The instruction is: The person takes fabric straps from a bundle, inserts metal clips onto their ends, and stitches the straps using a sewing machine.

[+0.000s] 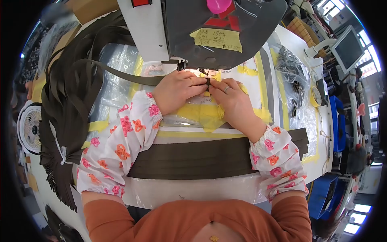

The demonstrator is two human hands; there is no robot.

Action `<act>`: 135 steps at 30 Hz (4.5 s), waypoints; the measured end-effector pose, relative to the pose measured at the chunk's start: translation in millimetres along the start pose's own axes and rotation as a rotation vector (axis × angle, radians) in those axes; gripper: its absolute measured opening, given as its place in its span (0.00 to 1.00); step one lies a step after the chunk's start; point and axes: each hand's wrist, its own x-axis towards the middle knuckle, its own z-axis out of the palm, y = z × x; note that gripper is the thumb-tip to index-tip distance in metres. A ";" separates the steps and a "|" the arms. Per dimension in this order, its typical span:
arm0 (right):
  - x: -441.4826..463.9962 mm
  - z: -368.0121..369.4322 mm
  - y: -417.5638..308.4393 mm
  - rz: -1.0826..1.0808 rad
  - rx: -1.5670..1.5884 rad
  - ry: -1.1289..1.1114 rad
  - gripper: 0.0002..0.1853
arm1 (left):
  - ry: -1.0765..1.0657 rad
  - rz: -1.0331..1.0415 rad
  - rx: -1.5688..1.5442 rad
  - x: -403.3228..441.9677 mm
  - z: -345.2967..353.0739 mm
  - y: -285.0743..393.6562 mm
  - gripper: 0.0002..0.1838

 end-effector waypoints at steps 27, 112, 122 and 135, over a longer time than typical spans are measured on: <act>-0.6 -2.8 -7.9 0.078 -0.010 -0.048 0.13 | -0.108 -0.309 -0.001 -7.8 -1.4 7.1 0.13; 14.6 -11.6 -5.4 0.088 0.090 -0.185 0.17 | 0.022 -0.029 -0.093 -9.3 5.4 -7.7 0.10; 14.0 4.1 12.9 0.163 0.059 -0.248 0.16 | 0.066 -0.163 -0.144 0.0 1.1 -16.9 0.09; 17.3 21.5 9.6 0.283 0.033 -0.230 0.14 | 0.113 -0.277 -0.200 -1.0 16.9 -25.2 0.06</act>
